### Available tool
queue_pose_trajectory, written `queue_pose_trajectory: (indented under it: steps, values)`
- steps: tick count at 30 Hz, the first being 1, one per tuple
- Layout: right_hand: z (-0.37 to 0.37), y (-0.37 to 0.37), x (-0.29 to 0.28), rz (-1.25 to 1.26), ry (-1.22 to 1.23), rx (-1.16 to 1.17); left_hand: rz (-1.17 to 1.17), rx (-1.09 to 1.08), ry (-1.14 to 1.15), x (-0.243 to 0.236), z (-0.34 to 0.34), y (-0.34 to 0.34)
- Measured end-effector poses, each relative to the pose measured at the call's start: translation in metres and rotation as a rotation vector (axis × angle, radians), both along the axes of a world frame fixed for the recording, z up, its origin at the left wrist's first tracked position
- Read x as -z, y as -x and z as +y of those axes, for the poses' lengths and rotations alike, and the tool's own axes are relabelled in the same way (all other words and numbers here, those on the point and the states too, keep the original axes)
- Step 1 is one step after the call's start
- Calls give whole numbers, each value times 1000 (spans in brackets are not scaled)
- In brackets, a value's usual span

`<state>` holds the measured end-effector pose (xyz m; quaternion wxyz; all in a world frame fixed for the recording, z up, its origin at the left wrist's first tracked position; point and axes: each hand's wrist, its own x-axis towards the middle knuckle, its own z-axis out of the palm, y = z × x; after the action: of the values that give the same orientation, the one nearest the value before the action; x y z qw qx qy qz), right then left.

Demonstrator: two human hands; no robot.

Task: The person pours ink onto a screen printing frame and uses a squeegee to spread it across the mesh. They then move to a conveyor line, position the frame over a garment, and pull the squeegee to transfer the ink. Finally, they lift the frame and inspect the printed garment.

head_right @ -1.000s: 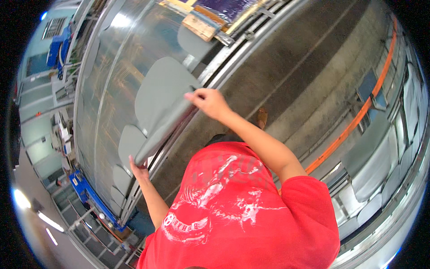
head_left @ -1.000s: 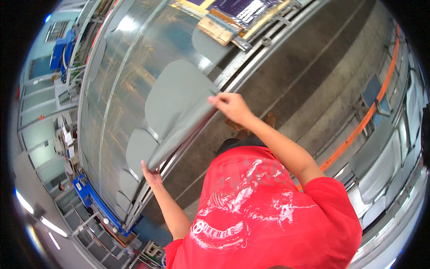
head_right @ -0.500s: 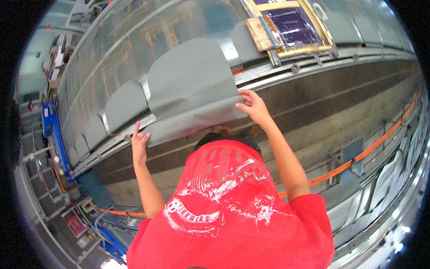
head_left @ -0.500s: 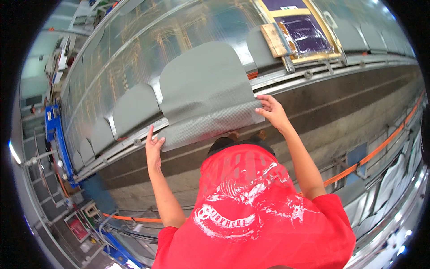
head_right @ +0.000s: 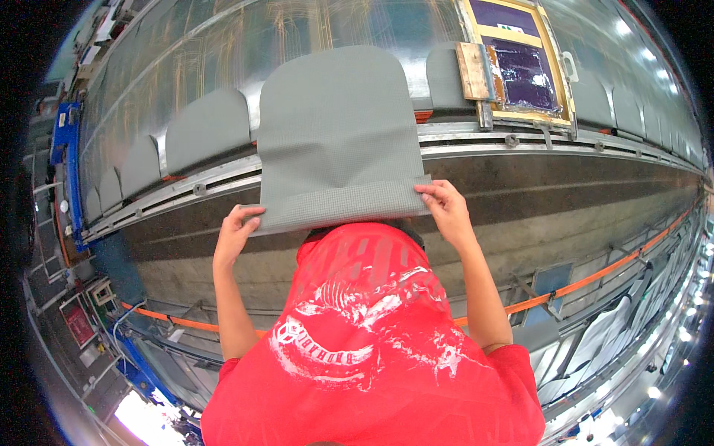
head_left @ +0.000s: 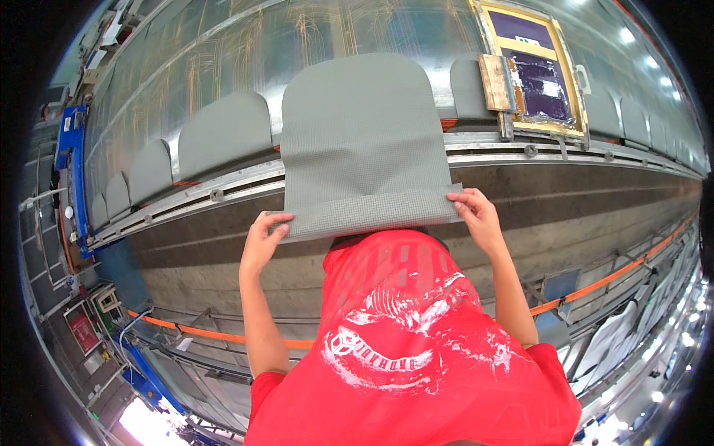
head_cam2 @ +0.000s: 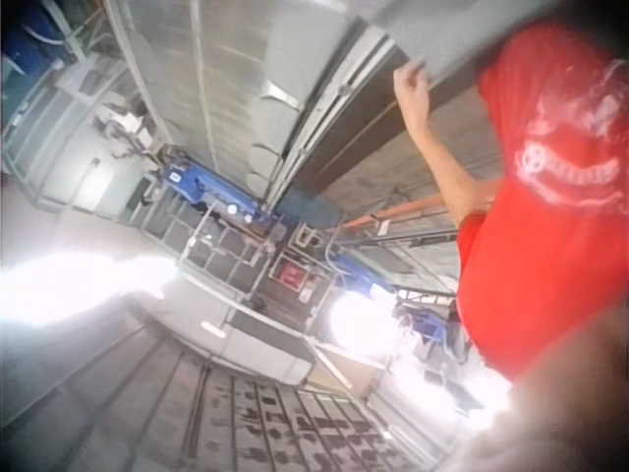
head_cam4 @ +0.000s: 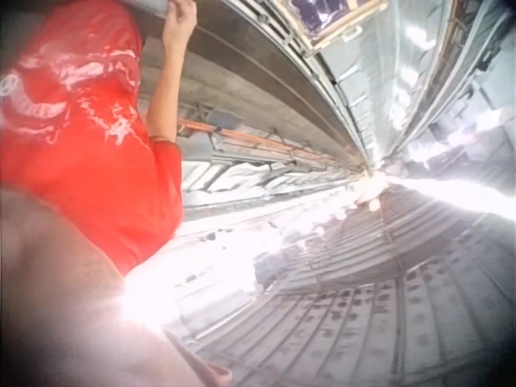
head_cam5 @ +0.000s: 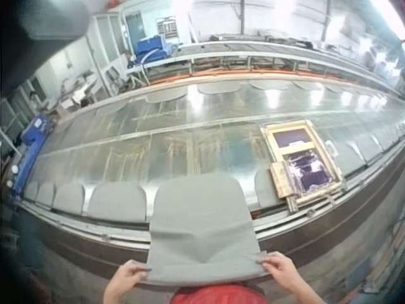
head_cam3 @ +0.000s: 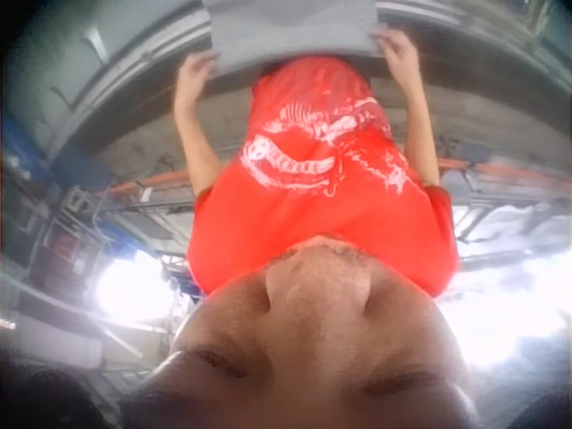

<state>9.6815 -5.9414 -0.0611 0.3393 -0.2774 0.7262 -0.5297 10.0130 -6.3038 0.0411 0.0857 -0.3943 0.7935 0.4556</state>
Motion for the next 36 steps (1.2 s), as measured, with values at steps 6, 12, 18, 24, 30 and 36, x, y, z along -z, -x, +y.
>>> queue_pose_trajectory:
  steps: [6, 12, 18, 24, 30, 36]
  values:
    - [-4, -13, -41, 346, -141, -142, -83, 148, 165, -30, 25, 26]
    - [-3, -3, -51, 653, -124, -241, -18, 389, 476, -24, 14, 25]
    - [-13, 15, -47, 62, -84, -79, 55, 201, 146, -38, 7, 54]
    - [-33, 38, -43, 173, -113, -364, -167, 515, 286, -20, -24, 72]
    - [-36, 49, -9, 150, -239, -404, -171, 422, -8, -3, -33, 81]
    - [-58, 46, 16, 41, -183, -268, -236, 413, 18, 22, -41, 97]
